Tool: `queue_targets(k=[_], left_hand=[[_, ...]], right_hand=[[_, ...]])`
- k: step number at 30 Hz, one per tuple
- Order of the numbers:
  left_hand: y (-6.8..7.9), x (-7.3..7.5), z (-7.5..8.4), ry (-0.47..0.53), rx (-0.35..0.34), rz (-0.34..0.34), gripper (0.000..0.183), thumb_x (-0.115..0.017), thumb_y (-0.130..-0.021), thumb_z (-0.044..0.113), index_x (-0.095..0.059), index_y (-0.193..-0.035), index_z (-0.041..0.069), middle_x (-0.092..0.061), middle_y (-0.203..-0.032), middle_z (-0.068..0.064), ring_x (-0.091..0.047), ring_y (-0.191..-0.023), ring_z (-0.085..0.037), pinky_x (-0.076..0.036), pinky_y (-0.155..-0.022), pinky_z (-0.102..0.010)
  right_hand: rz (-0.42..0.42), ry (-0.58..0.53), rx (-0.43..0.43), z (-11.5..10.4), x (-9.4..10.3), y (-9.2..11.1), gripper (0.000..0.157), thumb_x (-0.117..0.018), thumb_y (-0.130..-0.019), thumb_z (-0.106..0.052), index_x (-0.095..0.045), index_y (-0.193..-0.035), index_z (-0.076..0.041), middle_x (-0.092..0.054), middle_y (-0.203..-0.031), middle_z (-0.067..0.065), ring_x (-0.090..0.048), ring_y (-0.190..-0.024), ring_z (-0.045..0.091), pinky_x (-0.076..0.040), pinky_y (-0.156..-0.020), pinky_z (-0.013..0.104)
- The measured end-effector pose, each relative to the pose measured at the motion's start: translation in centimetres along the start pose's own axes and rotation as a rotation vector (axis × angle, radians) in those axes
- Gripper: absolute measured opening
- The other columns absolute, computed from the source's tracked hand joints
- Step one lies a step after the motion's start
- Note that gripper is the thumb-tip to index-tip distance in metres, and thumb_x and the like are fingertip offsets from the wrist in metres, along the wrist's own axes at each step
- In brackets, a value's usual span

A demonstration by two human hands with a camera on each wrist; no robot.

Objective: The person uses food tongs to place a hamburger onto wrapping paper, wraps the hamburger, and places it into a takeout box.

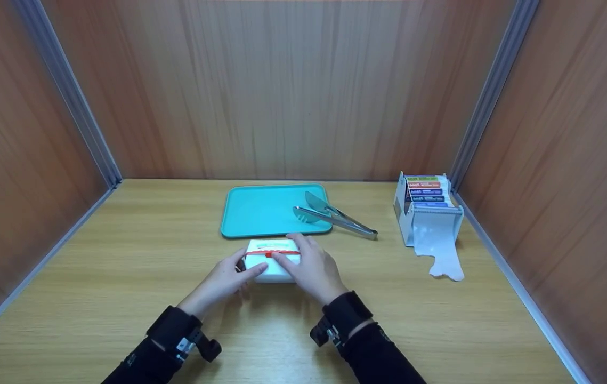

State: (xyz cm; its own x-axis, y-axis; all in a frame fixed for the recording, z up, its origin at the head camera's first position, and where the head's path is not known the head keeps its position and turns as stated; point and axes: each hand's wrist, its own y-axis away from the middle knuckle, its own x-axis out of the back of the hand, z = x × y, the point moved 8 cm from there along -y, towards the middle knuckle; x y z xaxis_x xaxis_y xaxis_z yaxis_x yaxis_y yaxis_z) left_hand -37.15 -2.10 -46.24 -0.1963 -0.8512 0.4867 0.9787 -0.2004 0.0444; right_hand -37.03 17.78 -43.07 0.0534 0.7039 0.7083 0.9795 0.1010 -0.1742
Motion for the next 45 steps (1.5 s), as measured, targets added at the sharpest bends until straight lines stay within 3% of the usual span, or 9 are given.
queue_targets(k=[4, 14, 26, 33, 38, 45], left_hand=[[-0.05, -0.04, -0.18, 0.004, -0.001, 0.006, 0.099, -0.073, -0.093, 0.067, -0.034, -0.168, 0.015, -0.049, -0.163, -0.014, -0.05, -0.145, -0.027, -0.041, -0.118, -0.053], [0.01, 0.05, -0.32, -0.022, 0.016, 0.045, 0.095, -0.069, -0.095, 0.069, -0.042, -0.164, 0.01, -0.051, -0.161, -0.015, -0.047, -0.149, -0.033, -0.038, -0.12, -0.056], [0.24, 0.23, -0.64, 0.013, 0.039, 0.05, 0.095, -0.076, -0.091, 0.064, -0.044, -0.162, 0.01, -0.05, -0.161, -0.016, -0.048, -0.147, -0.033, -0.04, -0.119, -0.058], [0.35, 0.4, -0.3, -0.001, 0.003, 0.051, 0.091, -0.079, -0.091, 0.06, -0.047, -0.161, 0.01, -0.059, -0.152, -0.016, -0.058, -0.132, -0.028, -0.047, -0.11, -0.052], [0.38, 0.42, -0.34, -0.011, 0.011, 0.049, 0.093, -0.079, -0.089, 0.063, -0.047, -0.161, 0.012, -0.063, -0.145, -0.015, -0.061, -0.118, -0.025, -0.051, -0.1, -0.048], [0.45, 0.38, -0.45, 0.002, 0.03, 0.065, 0.096, -0.078, -0.089, 0.065, -0.046, -0.162, 0.011, -0.05, -0.162, -0.016, -0.046, -0.149, -0.033, -0.04, -0.119, -0.057]], right_hand=[[0.001, 0.003, 0.015, -0.06, -0.11, 0.01, 0.063, -0.068, -0.096, -0.067, -0.061, -0.147, -0.032, -0.061, -0.148, 0.003, -0.057, -0.134, 0.027, -0.047, -0.108, 0.057], [-0.044, -0.048, -0.003, -0.1, -0.19, 0.16, 0.068, -0.072, -0.096, -0.061, -0.059, -0.152, -0.024, -0.051, -0.161, 0.007, -0.042, -0.152, 0.032, -0.036, -0.12, 0.061], [-0.042, 0.004, -0.03, -0.06, -0.36, 0.13, 0.069, -0.069, -0.097, -0.065, -0.057, -0.153, -0.027, -0.055, -0.157, 0.003, -0.048, -0.147, 0.028, -0.042, -0.116, 0.059], [-0.011, 0.03, 0.051, -0.57, -0.13, 0.23, 0.059, -0.068, -0.101, -0.057, -0.06, -0.151, -0.026, -0.058, -0.154, 0.006, -0.051, -0.144, 0.03, -0.042, -0.115, 0.057], [-0.016, 0.018, 0.038, -0.5, -0.17, 0.23, 0.061, -0.065, -0.101, -0.061, -0.057, -0.154, -0.032, -0.055, -0.158, 0.006, -0.048, -0.148, 0.032, -0.04, -0.117, 0.061], [-0.053, -0.045, -0.001, -0.22, -0.28, 0.25, 0.058, -0.068, -0.102, -0.054, -0.057, -0.155, -0.033, -0.05, -0.162, 0.003, -0.042, -0.152, 0.031, -0.035, -0.12, 0.063]])
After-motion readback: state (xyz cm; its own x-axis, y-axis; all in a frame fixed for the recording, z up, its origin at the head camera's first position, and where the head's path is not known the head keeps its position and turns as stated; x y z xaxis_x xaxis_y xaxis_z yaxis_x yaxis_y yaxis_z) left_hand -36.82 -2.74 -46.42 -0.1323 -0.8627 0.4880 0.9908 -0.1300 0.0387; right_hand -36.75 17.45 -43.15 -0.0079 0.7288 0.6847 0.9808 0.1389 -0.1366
